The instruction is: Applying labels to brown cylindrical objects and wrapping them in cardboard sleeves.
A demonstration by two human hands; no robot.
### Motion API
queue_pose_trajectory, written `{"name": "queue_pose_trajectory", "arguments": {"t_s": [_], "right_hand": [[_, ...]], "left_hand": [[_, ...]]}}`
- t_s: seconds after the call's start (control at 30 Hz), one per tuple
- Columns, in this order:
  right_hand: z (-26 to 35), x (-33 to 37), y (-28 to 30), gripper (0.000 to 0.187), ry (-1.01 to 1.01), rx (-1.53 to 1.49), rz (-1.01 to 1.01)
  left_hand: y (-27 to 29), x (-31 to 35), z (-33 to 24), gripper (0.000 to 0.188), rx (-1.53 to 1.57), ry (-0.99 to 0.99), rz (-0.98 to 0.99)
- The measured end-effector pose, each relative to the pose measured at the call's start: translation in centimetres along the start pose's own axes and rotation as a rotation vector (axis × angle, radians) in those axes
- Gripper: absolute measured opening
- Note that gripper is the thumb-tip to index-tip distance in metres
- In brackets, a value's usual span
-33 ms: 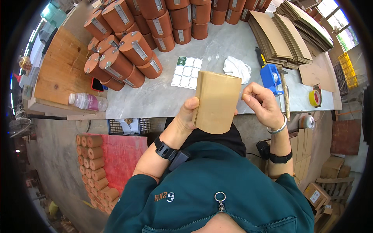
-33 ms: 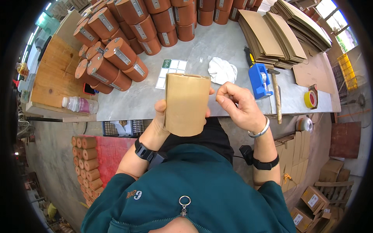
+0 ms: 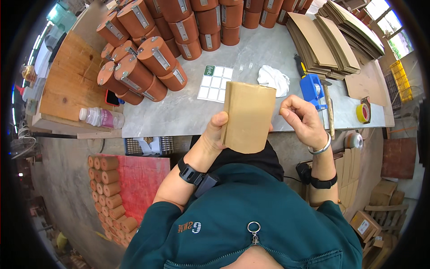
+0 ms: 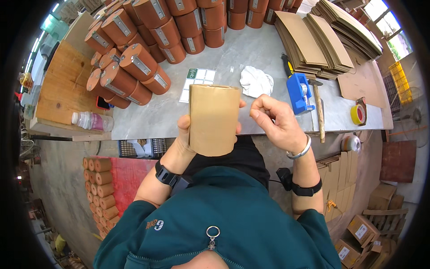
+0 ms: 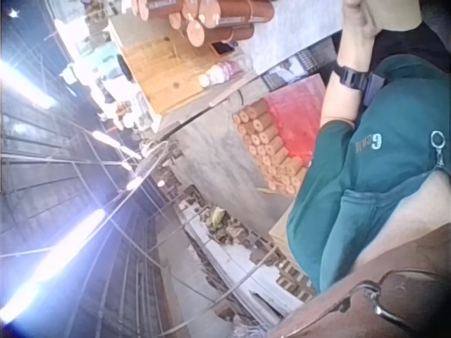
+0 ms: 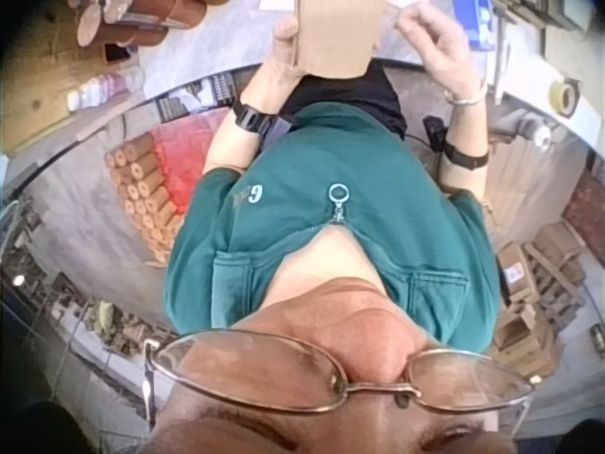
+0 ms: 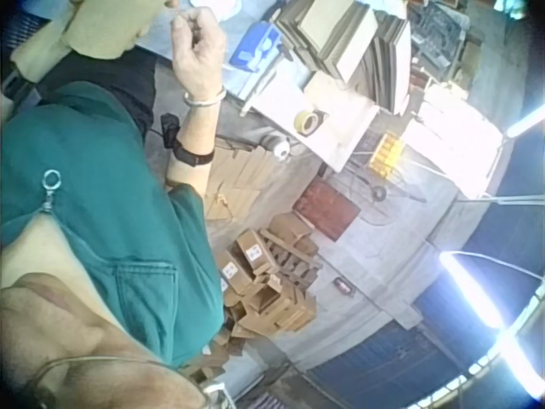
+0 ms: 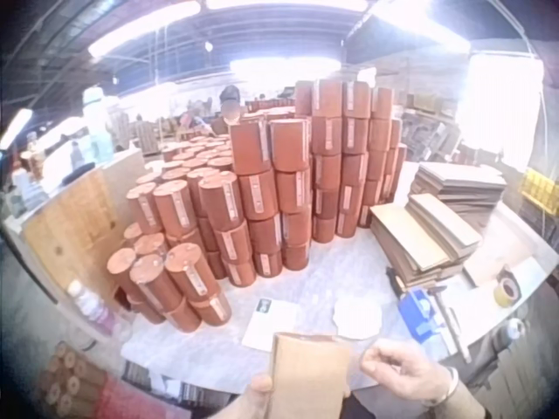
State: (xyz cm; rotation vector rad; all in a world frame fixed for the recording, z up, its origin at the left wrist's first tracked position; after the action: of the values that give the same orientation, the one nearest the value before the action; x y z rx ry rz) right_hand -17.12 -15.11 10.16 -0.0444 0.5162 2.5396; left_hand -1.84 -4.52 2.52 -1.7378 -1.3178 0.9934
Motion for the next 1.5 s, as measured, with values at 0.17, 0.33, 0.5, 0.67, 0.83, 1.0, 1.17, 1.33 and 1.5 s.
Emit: {"name": "queue_pose_trajectory", "arguments": {"t_s": [0.17,0.33,0.5,0.67,0.83,1.0,1.17,1.33,1.5], "right_hand": [[-0.7,0.4,0.3,0.014,-0.128,0.049,-0.013],[0.1,-0.1,-0.4,0.013,0.036,0.023,-0.077],[-0.5,-0.3,-0.9,0.011,-0.054,-0.067,-0.063],[-0.6,-0.2,-1.6,0.025,-0.028,-0.199,-0.043],[-1.3,0.3,-2.3,0.037,-0.019,-0.342,-0.063],[-1.3,0.4,-2.7,0.040,-0.051,-0.352,-0.074],[-1.5,0.6,-3.4,0.046,-0.122,-0.404,-0.073],[-1.6,0.7,-3.8,0.050,-0.092,-0.410,-0.050],[-1.3,0.8,-3.9,0.051,-0.085,-0.414,-0.057]], "left_hand": [[-0.2,-0.3,-1.6,0.111,-0.064,-0.114,-0.025],[-0.6,0.0,-0.8,0.111,0.026,-0.047,0.018],[0.4,1.0,0.6,0.111,0.041,0.004,0.011],[0.9,1.4,0.2,0.109,0.016,-0.014,-0.069],[-0.1,1.1,-0.5,0.107,-0.027,-0.022,-0.009],[0.8,1.9,-0.4,0.120,-0.066,0.068,-0.082],[0.3,1.3,-1.0,0.116,-0.083,0.013,-0.084],[0.3,1.1,-1.3,0.117,-0.084,-0.004,-0.085],[-0.1,0.8,-1.4,0.117,-0.071,-0.027,-0.066]]}}
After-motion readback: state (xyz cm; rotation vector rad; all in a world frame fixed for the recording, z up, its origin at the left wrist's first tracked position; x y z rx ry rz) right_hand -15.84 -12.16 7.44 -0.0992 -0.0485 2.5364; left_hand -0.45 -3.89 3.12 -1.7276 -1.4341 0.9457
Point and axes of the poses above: each hand's wrist, its own x-axis away from the middle knuckle, its own y-axis out of the back of the hand, z = x × y, the point moved 4 cm from there along -x, towards the middle knuckle, and after that the axes turned 1 degree about y, right-handed, at the moved point
